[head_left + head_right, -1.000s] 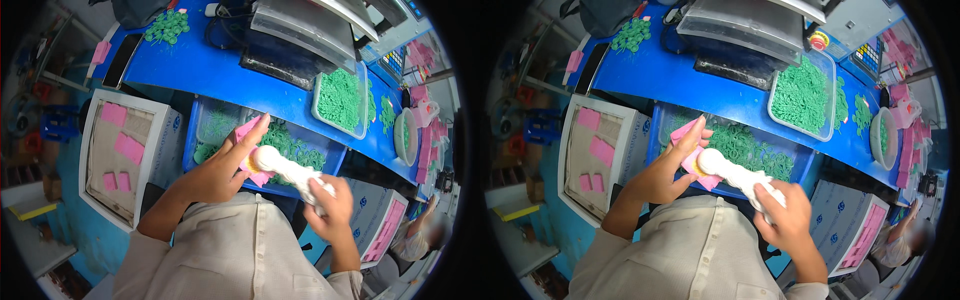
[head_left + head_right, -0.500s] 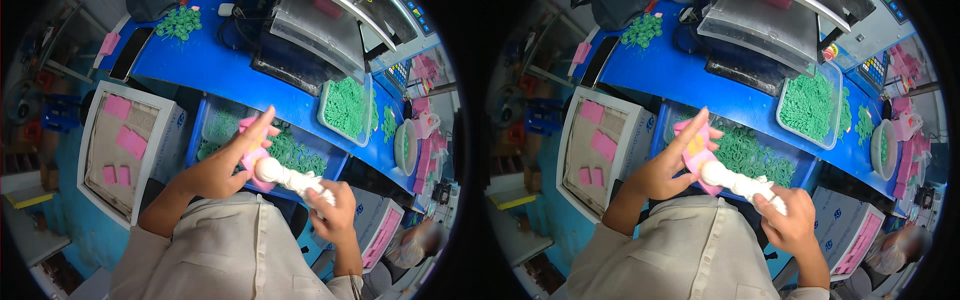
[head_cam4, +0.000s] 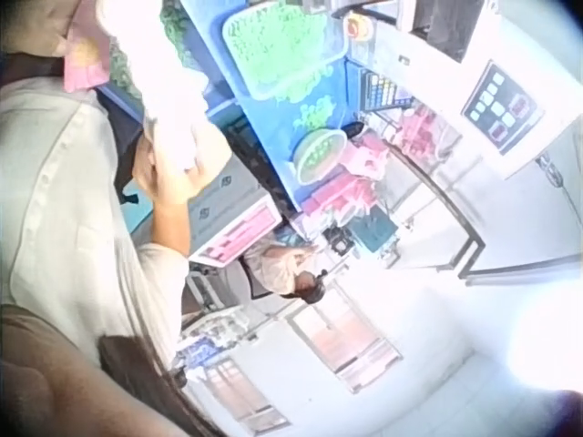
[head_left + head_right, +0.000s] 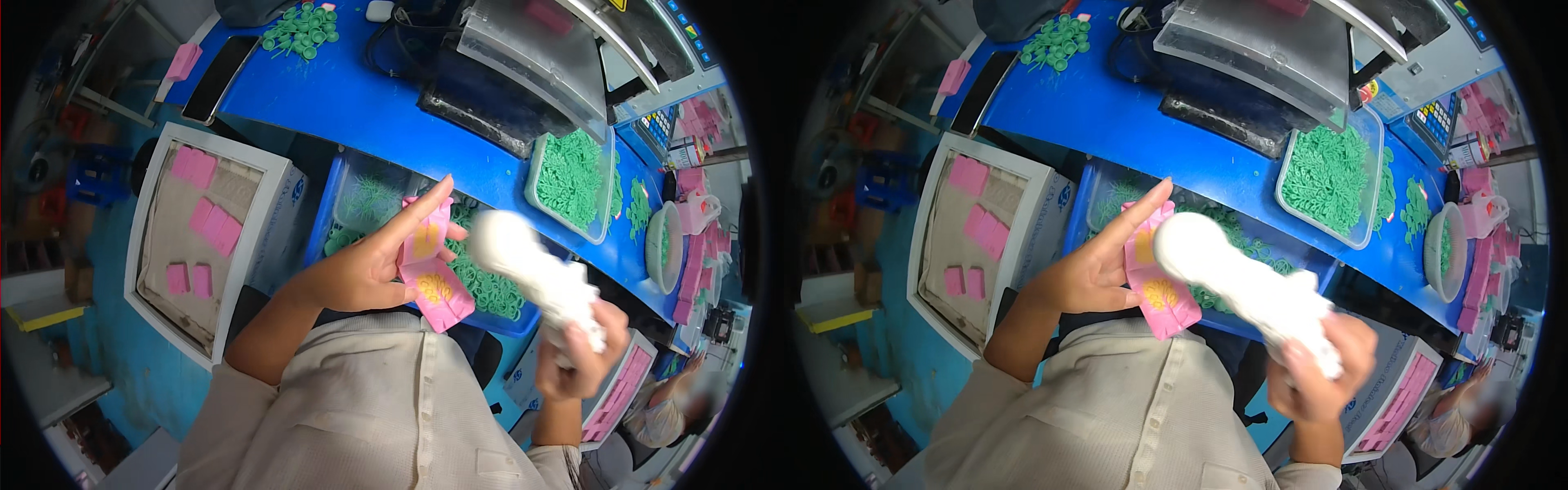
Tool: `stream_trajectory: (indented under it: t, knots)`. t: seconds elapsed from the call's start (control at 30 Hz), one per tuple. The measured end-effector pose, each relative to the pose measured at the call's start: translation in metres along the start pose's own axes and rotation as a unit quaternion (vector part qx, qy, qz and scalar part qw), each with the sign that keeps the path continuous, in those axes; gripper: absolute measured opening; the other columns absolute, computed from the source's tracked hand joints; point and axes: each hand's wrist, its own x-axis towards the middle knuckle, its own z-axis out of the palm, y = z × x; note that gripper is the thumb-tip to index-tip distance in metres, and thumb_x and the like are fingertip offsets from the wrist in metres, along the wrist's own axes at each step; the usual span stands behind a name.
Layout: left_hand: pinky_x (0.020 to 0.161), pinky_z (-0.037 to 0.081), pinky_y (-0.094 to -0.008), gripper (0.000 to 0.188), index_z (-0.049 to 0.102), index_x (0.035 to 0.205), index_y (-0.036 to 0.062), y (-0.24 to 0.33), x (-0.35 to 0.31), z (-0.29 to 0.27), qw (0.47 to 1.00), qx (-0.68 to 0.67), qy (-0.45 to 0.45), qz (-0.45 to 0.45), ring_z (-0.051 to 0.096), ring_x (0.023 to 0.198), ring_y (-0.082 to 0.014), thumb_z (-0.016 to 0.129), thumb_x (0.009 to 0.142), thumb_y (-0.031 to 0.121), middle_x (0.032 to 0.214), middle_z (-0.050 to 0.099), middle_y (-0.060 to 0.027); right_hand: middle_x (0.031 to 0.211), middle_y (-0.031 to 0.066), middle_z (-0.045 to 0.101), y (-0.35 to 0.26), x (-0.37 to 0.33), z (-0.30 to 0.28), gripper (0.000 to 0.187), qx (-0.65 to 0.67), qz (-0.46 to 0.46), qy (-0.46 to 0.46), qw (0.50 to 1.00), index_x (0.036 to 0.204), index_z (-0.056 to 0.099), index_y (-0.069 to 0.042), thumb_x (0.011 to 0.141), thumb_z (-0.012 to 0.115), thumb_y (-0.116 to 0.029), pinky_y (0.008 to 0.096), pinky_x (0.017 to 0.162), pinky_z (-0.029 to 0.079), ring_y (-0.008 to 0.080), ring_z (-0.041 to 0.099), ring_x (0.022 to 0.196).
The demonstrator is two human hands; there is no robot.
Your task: The recorder is placing small wax chips into molds, heating them with a press machine, and organizing the finished pieces.
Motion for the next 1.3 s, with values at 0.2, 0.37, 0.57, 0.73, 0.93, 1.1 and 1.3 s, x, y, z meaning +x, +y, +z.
stream_trajectory:
  t: [0.2,0.37,0.57,0.73,0.93,1.1,1.3]
  knots:
    - [0.107,0.037,-0.0364,0.105,-0.001,0.155,0.011,-0.011,0.005,-0.005,0.997,0.061,-0.04,0.017,0.047,0.125,-0.0219,0.069,0.079,-0.004,0.142,0.041,-0.015,0.11,0.0158,0.06,0.015,0.0,0.032,0.039,0.029,-0.018,-0.174,0.984,0.103,0.071,-0.014,0.066,0.073,0.0,0.0398,0.071,0.046,0.0313,0.056,0.084]
    - [0.106,0.037,-0.0349,0.1,0.003,0.155,0.0097,-0.008,-0.002,-0.007,0.995,0.087,-0.045,0.022,0.048,0.12,-0.0219,0.055,0.073,-0.014,0.142,0.039,-0.0162,0.111,0.0183,0.058,-0.01,-0.009,0.019,0.049,0.104,0.077,0.106,0.986,0.104,0.068,-0.014,0.06,0.071,0.007,0.0382,0.07,0.047,0.0312,0.056,0.087]
    - [0.11,0.033,-0.0386,0.095,0.013,0.155,0.0094,-0.004,0.001,-0.002,0.935,0.343,0.022,0.09,0.044,0.128,-0.0316,0.044,0.07,-0.02,0.148,0.036,-0.0178,0.102,0.018,0.061,0.006,-0.003,0.0,0.041,0.09,0.023,-0.178,0.98,0.098,0.071,-0.01,0.059,0.068,0.003,0.0377,0.067,0.046,0.03,0.056,0.079]
    - [0.114,0.026,-0.0406,0.094,0.016,0.154,0.0097,-0.002,0.003,0.004,0.92,0.385,0.023,0.068,0.036,0.134,-0.0373,0.037,0.069,-0.021,0.149,0.036,-0.0194,0.119,0.0222,0.052,-0.013,-0.023,-0.005,0.046,0.131,0.14,0.066,0.979,0.113,0.062,-0.01,0.071,0.069,0.007,0.0388,0.073,0.049,0.0301,0.056,0.093]
    - [0.113,0.025,-0.0407,0.093,0.017,0.154,0.0098,-0.006,0.002,-0.004,0.916,0.391,0.035,0.082,0.038,0.135,-0.036,0.047,0.069,-0.014,0.146,0.037,-0.0245,0.099,0.0152,0.064,0.017,-0.043,0.017,0.036,0.046,0.07,-0.154,0.985,0.092,0.072,-0.009,0.058,0.067,-0.001,0.0377,0.065,0.046,0.0298,0.057,0.077]
    - [0.11,0.029,-0.0395,0.089,0.018,0.154,0.0072,-0.007,-0.001,-0.009,0.944,0.313,0.015,0.1,0.037,0.136,-0.0326,0.071,0.085,0.027,0.147,0.038,-0.0209,0.105,0.0154,0.062,0.043,-0.101,0.017,0.035,0.021,0.254,-0.102,0.962,0.103,0.069,-0.007,0.068,0.07,0.001,0.0382,0.075,0.046,0.0338,0.058,0.089]
    - [0.101,0.04,-0.0352,0.073,0.019,0.151,0.0012,-0.018,-0.003,0.007,0.963,0.227,0.12,0.08,0.051,0.123,-0.0248,0.057,0.097,0.031,0.143,0.043,-0.0201,0.118,0.0175,0.056,0.03,-0.093,0.027,0.048,-0.147,0.22,-0.217,0.94,0.122,0.058,-0.004,0.077,0.073,-0.015,0.0456,0.095,0.04,0.0378,0.05,0.112]
